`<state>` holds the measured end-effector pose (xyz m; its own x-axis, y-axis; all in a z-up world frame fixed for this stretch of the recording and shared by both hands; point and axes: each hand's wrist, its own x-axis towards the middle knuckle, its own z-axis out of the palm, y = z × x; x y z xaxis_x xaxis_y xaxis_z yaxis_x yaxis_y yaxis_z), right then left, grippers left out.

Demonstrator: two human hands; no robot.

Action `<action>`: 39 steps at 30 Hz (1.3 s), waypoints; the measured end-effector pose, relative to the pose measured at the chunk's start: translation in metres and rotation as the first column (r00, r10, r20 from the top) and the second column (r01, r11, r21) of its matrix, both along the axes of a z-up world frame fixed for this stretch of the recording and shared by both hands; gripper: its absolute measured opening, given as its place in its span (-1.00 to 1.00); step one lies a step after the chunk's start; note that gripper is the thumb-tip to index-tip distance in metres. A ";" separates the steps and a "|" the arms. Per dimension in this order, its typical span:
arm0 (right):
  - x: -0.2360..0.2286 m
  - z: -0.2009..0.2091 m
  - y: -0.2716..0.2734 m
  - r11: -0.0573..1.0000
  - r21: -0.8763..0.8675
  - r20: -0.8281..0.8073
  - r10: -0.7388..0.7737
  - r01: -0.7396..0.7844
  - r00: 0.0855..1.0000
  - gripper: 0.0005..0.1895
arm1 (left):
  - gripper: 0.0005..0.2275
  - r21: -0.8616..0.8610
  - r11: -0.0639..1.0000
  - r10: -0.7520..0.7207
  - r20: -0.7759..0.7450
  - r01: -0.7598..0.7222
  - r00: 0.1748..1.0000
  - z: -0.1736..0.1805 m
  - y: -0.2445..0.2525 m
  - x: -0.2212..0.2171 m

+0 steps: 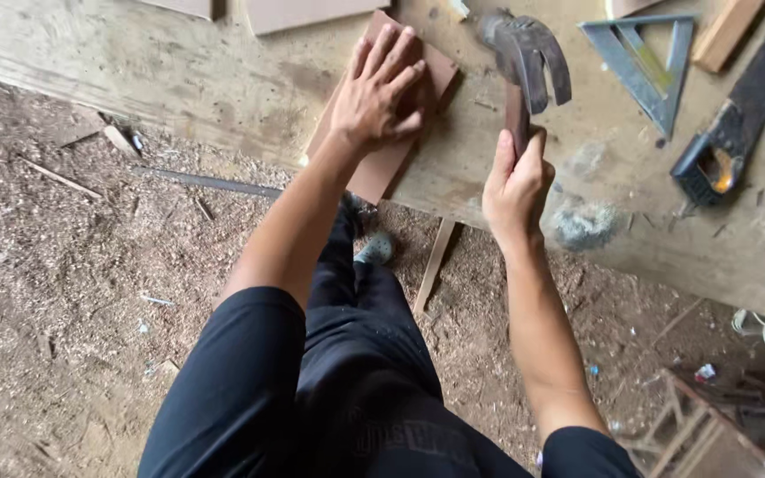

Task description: The person assembles a small wooden box by aligning and joining wooden pieces. They use a hammer to drive nails into the joints, repeatedly checking alignment and securing the structure.

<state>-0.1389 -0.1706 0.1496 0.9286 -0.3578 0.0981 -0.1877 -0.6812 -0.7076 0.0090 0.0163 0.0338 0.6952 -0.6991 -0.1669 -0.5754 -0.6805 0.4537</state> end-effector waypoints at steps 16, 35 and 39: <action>-0.064 -0.112 -0.084 0.883 -0.170 -0.337 -0.469 0.437 0.816 -0.73 | 0.20 0.188 0.845 0.530 -0.180 -0.500 0.828 0.028 -0.024 0.002; 0.000 -0.052 -0.129 0.997 0.002 -0.434 -0.066 0.075 0.898 -0.49 | -0.81 -0.688 0.700 0.388 0.139 -0.192 0.911 0.195 -0.082 -0.054; 0.057 -0.023 -0.119 0.730 0.677 -0.034 0.156 -0.093 0.987 -0.26 | -0.79 -0.782 0.557 0.473 0.023 -0.279 0.881 0.179 -0.092 -0.062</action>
<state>-0.0822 -0.2892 0.1264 0.9626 -0.1812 -0.2014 -0.2145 -0.0560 -0.9751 -0.0530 -0.0757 0.2125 0.8713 -0.1744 0.4587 -0.4905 -0.3415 0.8017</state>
